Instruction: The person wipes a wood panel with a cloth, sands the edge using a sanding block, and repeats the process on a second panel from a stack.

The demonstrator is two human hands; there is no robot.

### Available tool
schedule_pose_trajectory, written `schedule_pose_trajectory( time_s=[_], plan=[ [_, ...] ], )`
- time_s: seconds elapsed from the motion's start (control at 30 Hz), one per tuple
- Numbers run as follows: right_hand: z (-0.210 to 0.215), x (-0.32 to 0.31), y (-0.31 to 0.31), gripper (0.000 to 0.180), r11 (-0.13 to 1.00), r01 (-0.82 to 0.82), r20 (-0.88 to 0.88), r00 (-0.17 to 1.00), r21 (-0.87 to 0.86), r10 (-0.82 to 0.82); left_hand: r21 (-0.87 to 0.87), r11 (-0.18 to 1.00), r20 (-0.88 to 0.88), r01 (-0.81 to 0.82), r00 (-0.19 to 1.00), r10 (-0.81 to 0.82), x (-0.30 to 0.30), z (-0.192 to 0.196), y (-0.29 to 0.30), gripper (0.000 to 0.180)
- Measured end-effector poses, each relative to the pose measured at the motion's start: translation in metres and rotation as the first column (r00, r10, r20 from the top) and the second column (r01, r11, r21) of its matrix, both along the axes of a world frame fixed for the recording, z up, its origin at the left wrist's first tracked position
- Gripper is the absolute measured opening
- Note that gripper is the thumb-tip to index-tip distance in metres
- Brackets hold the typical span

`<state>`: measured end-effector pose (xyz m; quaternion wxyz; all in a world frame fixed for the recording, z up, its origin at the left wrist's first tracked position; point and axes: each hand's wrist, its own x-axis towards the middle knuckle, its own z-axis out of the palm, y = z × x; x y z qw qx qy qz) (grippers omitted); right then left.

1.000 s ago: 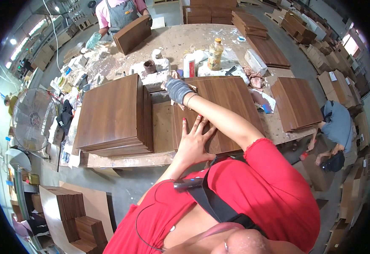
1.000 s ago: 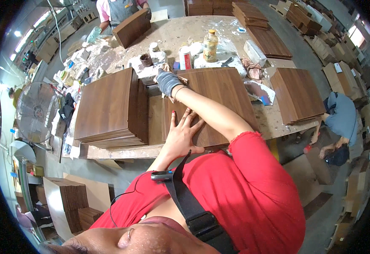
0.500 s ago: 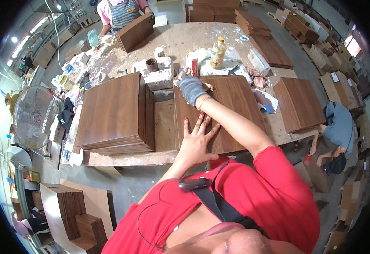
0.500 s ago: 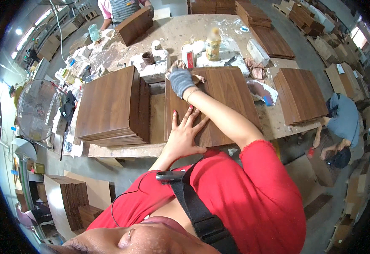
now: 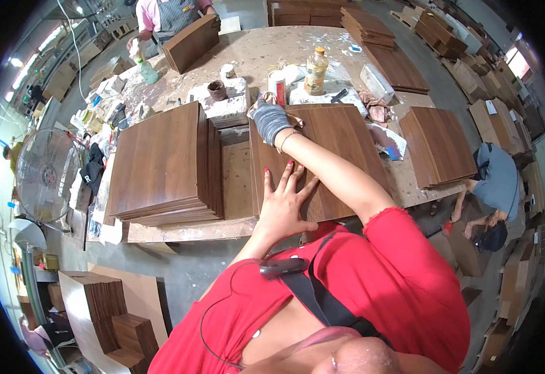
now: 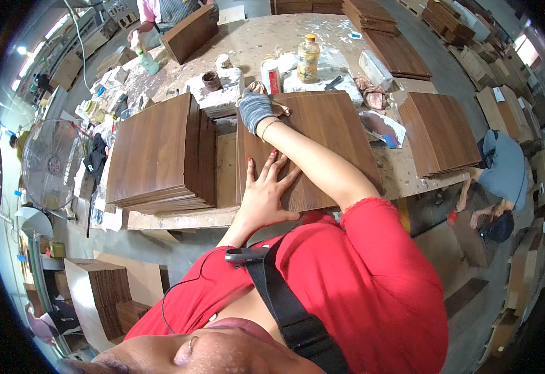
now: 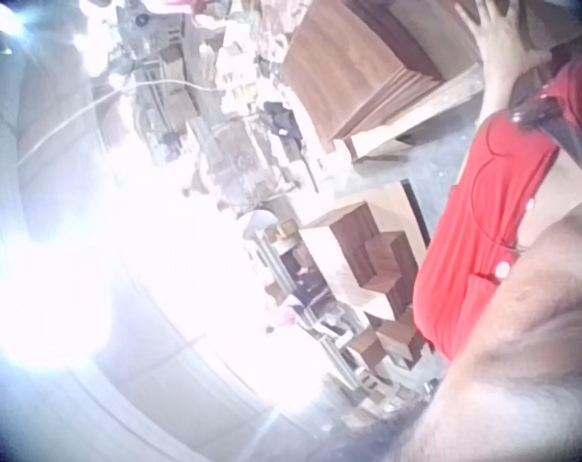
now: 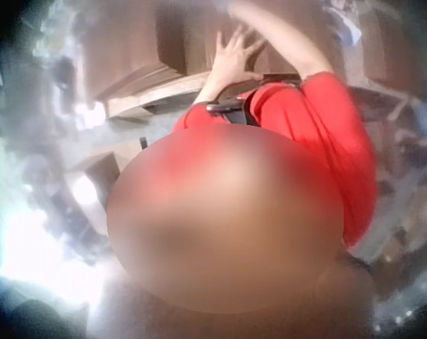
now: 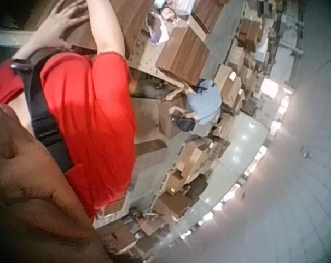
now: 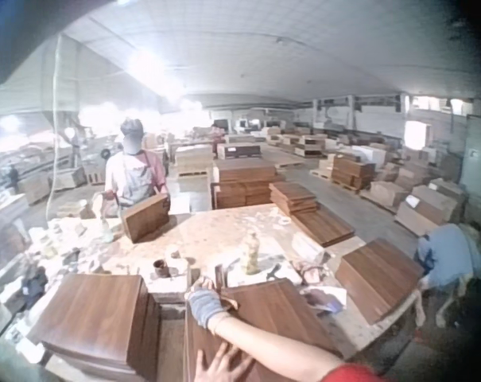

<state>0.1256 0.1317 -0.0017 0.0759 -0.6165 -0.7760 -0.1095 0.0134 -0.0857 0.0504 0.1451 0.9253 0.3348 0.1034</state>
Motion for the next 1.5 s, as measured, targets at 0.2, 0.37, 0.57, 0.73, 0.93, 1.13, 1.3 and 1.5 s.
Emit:
schedule_pose_trajectory(
  time_s=[0.2, 0.37, 0.57, 0.73, 0.93, 1.13, 1.3, 1.5],
  plan=[
    [-0.011, 0.045, 0.016, 0.048, 0.985, 0.012, 0.099, 0.995, -0.174, 0.005, -0.003, 0.998, -0.007, -0.059, 0.998, 0.059, 0.002, 0.001, -0.004, 0.113],
    [-0.023, 0.127, -0.006, 0.036, 1.0, -0.009, 0.076, 0.997, 0.024, 0.007, 0.007, 0.996, -0.002, -0.091, 0.996, 0.091, 0.0, 0.003, -0.007, 0.114],
    [-0.012, 0.156, -0.001, 0.043, 0.899, 0.413, 0.178, 0.905, -0.145, -0.386, -0.01, 0.999, 0.01, -0.031, 0.999, 0.031, -0.003, 0.006, -0.001, 0.111],
    [-0.001, 0.098, -0.016, 0.045, 0.979, 0.193, 0.222, 0.959, -0.064, -0.175, -0.006, 1.0, 0.022, -0.02, 1.0, 0.02, -0.002, 0.006, 0.0, 0.109],
    [0.001, 0.107, -0.012, 0.052, 0.99, 0.072, 0.089, 0.994, -0.119, -0.061, 0.001, 0.999, 0.02, -0.043, 0.999, 0.043, 0.001, 0.006, -0.002, 0.112],
    [-0.013, 0.216, -0.042, 0.043, 0.982, 0.187, 0.089, 0.979, -0.008, -0.186, 0.003, 0.997, 0.007, -0.071, 0.997, 0.071, 0.002, 0.006, -0.004, 0.112],
    [-0.004, 0.287, -0.053, 0.031, 0.851, 0.506, -0.06, 0.854, -0.142, -0.517, -0.01, 0.998, 0.008, -0.063, 0.998, 0.063, -0.002, 0.008, -0.005, 0.11],
    [0.002, 0.325, -0.068, 0.03, 0.848, 0.53, -0.544, 0.709, -0.011, -0.449, 0.006, 0.999, 0.061, -0.038, 0.997, 0.038, -0.007, 0.006, -0.003, 0.106]
  ],
)
